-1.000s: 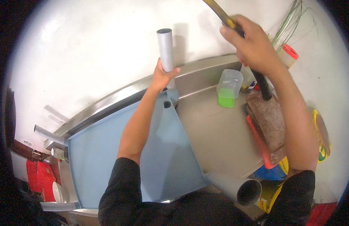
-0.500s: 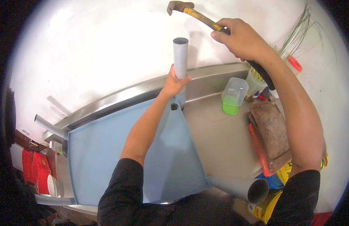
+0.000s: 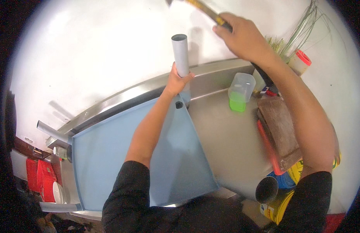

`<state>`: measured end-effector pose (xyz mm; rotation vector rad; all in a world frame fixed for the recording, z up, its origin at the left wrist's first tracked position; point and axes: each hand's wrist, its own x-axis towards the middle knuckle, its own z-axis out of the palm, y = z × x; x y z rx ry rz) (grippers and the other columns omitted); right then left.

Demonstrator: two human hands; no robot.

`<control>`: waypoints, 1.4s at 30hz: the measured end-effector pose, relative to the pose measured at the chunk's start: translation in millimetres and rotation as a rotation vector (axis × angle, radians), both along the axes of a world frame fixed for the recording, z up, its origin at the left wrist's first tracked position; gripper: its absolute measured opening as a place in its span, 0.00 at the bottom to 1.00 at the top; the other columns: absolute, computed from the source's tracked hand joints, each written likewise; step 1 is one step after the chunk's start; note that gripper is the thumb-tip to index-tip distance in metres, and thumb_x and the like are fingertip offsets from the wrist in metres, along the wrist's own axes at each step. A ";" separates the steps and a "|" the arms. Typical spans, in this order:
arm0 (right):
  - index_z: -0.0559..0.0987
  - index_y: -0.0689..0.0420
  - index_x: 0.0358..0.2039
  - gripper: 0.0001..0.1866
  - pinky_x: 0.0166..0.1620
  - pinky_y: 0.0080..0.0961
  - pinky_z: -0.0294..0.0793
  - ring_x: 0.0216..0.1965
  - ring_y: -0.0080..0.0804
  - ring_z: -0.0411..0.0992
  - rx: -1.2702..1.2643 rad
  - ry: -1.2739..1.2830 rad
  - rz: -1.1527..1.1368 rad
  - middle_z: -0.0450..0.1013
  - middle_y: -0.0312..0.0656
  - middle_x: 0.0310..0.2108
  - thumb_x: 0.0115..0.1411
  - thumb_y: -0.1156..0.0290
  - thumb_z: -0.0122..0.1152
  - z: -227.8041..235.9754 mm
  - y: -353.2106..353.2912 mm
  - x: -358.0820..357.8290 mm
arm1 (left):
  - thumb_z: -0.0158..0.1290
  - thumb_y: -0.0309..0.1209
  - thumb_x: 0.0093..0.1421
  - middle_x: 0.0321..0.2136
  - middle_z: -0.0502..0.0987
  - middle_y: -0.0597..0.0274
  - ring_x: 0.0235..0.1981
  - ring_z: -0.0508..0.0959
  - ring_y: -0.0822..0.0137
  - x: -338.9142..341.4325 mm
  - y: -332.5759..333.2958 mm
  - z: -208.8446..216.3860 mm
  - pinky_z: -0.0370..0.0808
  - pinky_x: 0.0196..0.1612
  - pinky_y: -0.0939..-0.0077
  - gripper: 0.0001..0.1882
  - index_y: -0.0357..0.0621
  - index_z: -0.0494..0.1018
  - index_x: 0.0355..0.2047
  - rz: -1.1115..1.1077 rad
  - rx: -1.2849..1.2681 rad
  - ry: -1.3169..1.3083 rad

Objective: The person moves a red dish rack and a light blue plastic table in a commercial kitchen. They then pick up several white cylindrical legs and a hammer, and proceed to hammer the legs into the underside of the table to assemble it.

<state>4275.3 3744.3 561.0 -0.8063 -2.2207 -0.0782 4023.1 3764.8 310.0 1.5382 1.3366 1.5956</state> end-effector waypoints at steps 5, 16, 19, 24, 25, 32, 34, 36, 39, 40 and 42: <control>0.80 0.63 0.45 0.19 0.47 0.50 0.75 0.40 0.62 0.78 -0.302 -0.502 -0.033 0.80 0.61 0.37 0.68 0.58 0.58 -8.3 -8.2 -3.5 | 0.71 0.32 0.57 0.46 0.77 0.55 0.48 0.77 0.62 -2.6 2.0 -1.5 0.75 0.54 0.62 0.36 0.44 0.63 0.60 0.009 0.027 0.065; 0.78 0.62 0.49 0.19 0.44 0.47 0.75 0.38 0.58 0.77 -0.269 -0.363 -0.075 0.79 0.58 0.35 0.69 0.58 0.59 -13.1 -28.9 1.2 | 0.69 0.28 0.58 0.41 0.78 0.60 0.44 0.79 0.66 -5.4 14.5 -16.0 0.76 0.51 0.66 0.31 0.41 0.66 0.58 0.028 0.105 0.015; 0.78 0.61 0.47 0.18 0.49 0.49 0.77 0.43 0.59 0.80 -0.344 -0.192 -0.187 0.80 0.59 0.39 0.69 0.58 0.60 -37.9 -60.5 44.7 | 0.70 0.32 0.57 0.44 0.78 0.55 0.47 0.79 0.62 -12.9 22.6 -20.7 0.76 0.53 0.62 0.34 0.40 0.65 0.59 0.009 0.072 0.017; 0.79 0.62 0.52 0.22 0.52 0.40 0.75 0.46 0.52 0.77 -0.273 0.099 -0.188 0.78 0.57 0.43 0.66 0.58 0.66 -138.5 -159.2 169.0 | 0.74 0.41 0.55 0.57 0.73 0.45 0.59 0.74 0.52 -17.0 16.9 -24.2 0.71 0.63 0.57 0.48 0.39 0.57 0.67 0.099 0.012 0.099; 0.79 0.64 0.52 0.22 0.54 0.40 0.74 0.47 0.49 0.78 -0.400 0.003 -0.392 0.80 0.54 0.44 0.66 0.61 0.66 -158.9 -187.3 201.5 | 0.74 0.45 0.54 0.64 0.70 0.41 0.65 0.71 0.48 -12.9 8.3 -24.1 0.68 0.68 0.56 0.55 0.38 0.52 0.72 0.173 -0.082 0.172; 0.80 0.58 0.35 0.16 0.25 0.29 0.70 0.18 0.32 0.71 -1.175 0.313 -0.762 0.69 0.35 0.18 0.68 0.57 0.61 -363.2 -388.5 391.1 | 0.67 0.40 0.63 0.57 0.73 0.50 0.58 0.76 0.62 33.7 -235.9 -25.4 0.77 0.59 0.59 0.46 0.43 0.53 0.74 0.090 -0.033 -0.378; 0.79 0.58 0.40 0.14 0.26 0.30 0.71 0.20 0.32 0.72 -1.129 0.223 -0.763 0.72 0.37 0.23 0.67 0.59 0.61 -421.7 -420.9 436.4 | 0.63 0.34 0.67 0.49 0.78 0.56 0.52 0.79 0.67 36.3 -350.5 -28.1 0.78 0.55 0.65 0.32 0.44 0.64 0.67 -0.165 0.012 -0.561; 0.79 0.59 0.46 0.15 0.26 0.31 0.72 0.21 0.32 0.73 -0.933 0.047 -0.659 0.75 0.39 0.28 0.67 0.60 0.61 -457.7 -439.6 457.7 | 0.60 0.29 0.70 0.43 0.81 0.61 0.45 0.81 0.69 31.3 -468.5 -35.3 0.80 0.52 0.68 0.20 0.43 0.71 0.60 -0.224 0.053 -0.489; 0.78 0.59 0.54 0.19 0.27 0.34 0.73 0.24 0.33 0.74 -0.155 -0.355 -0.247 0.79 0.42 0.35 0.66 0.63 0.60 -458.0 -456.3 433.6 | 0.58 0.29 0.71 0.37 0.82 0.61 0.40 0.82 0.70 29.0 -619.6 -48.9 0.81 0.45 0.71 0.13 0.43 0.77 0.54 0.024 -0.101 -0.606; 0.75 0.60 0.59 0.22 0.27 0.31 0.73 0.23 0.31 0.72 -0.747 0.111 -0.292 0.78 0.42 0.35 0.67 0.64 0.60 -442.0 -465.8 410.9 | 0.57 0.28 0.71 0.36 0.82 0.62 0.37 0.82 0.70 26.4 -657.9 -52.6 0.80 0.43 0.74 0.12 0.43 0.77 0.54 0.245 -0.196 -0.604; 0.71 0.61 0.65 0.27 0.25 0.26 0.72 0.22 0.27 0.69 -1.006 0.830 -0.246 0.74 0.41 0.33 0.68 0.67 0.60 -404.1 -482.0 349.7 | 0.58 0.28 0.70 0.36 0.81 0.64 0.36 0.81 0.71 18.8 -724.8 -59.5 0.79 0.41 0.74 0.13 0.44 0.77 0.53 0.507 -0.249 -0.623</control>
